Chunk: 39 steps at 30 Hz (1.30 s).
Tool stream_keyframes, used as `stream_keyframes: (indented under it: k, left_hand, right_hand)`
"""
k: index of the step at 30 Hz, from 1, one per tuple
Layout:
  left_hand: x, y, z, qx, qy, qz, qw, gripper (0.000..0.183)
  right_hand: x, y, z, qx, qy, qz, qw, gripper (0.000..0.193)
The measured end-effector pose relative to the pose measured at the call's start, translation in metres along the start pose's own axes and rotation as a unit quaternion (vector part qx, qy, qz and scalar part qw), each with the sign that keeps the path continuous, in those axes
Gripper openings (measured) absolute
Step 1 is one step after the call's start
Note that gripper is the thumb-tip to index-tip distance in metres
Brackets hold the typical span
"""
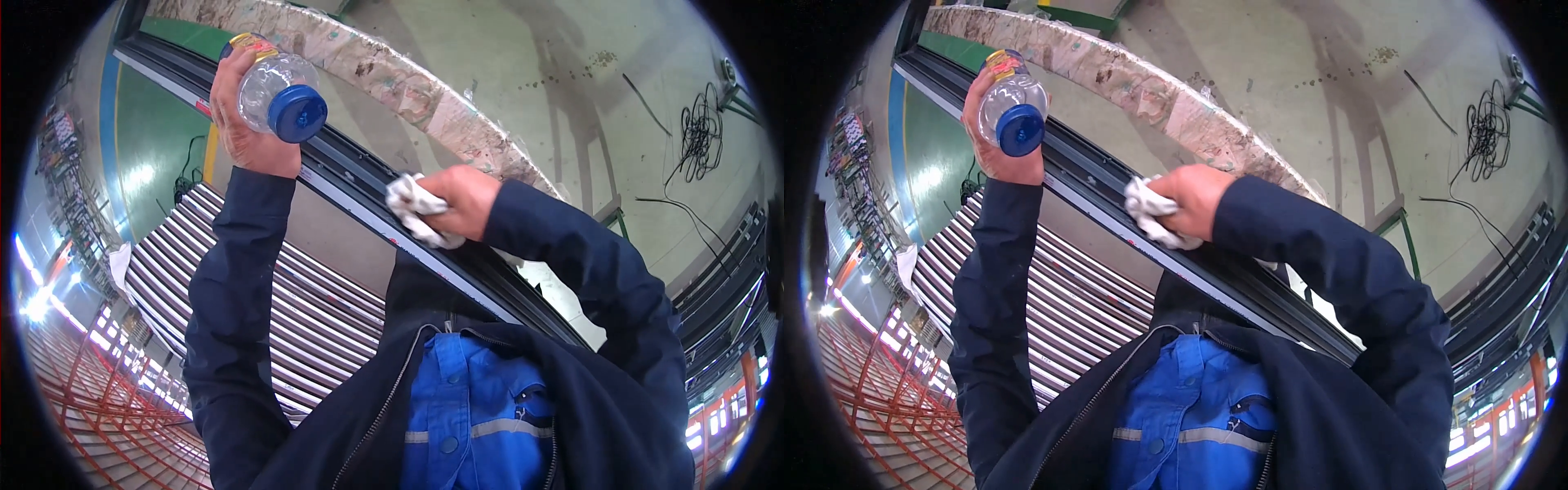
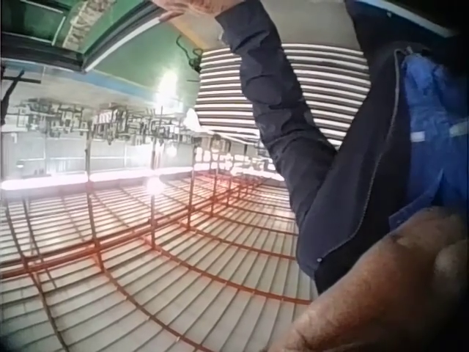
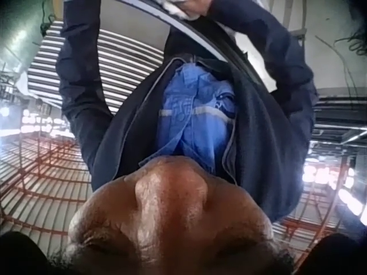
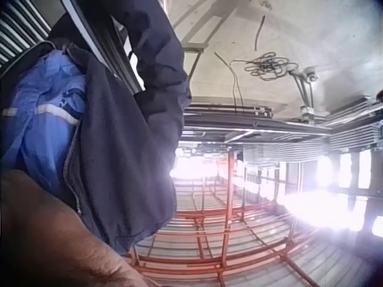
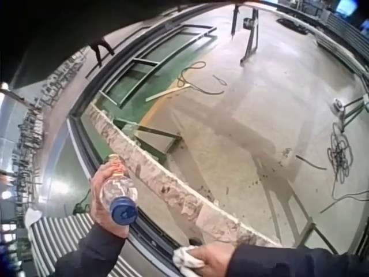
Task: Wiping down a long metal beam or structural frame using a cleaning cloth and liquid from a bottle.
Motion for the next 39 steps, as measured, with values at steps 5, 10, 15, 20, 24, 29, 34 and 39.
stream_keyframes:
  k: [5,10,15,20,24,29,34,39]
  left_hand:
    - [0.002,0.014,0.001,-0.026,0.045,-0.037,0.998,0.072]
    - [0.0,0.001,0.0,-0.013,0.028,-0.027,0.999,0.072]
    - [-0.002,0.011,0.001,-0.019,0.035,-0.045,0.998,0.072]
    - [-0.002,0.005,0.004,-0.02,0.014,-0.021,0.999,0.073]
    - [-0.006,0.01,0.0,-0.009,0.064,-0.084,0.994,0.074]
    - [-0.006,0.013,-0.001,-0.003,0.069,-0.06,0.996,0.075]
    - [-0.003,0.004,0.0,-0.008,-0.024,-0.002,1.0,0.074]
    - [-0.011,0.014,-0.001,-0.016,0.052,-0.038,0.998,0.068]
  right_hand:
    - [0.027,-0.005,-0.072,-0.109,-0.074,-0.006,0.991,0.022]
    - [0.007,-0.002,-0.03,-0.015,-0.064,0.005,0.998,0.026]
    - [0.022,-0.002,-0.073,-0.079,-0.034,-0.046,0.995,0.023]
    - [0.014,-0.006,-0.039,-0.01,-0.032,0.014,0.999,0.03]
    - [0.029,-0.006,-0.052,-0.045,0.008,0.064,0.997,0.027]
    - [0.011,-0.017,-0.044,-0.088,0.032,-0.054,0.994,0.033]
    - [-0.007,-0.006,0.042,0.031,0.038,-0.179,0.983,0.04]
    - [0.012,-0.003,0.049,0.022,0.052,-0.072,0.996,0.037]
Point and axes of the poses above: each hand's wrist, its own z-axis away from the middle knuckle, its own y-axis out of the palm, x = y × z, the point moved 1 cm from there along -z, towards the middle knuckle, and after that the axes turned 7 degrees about y, right-handed, at the moved point
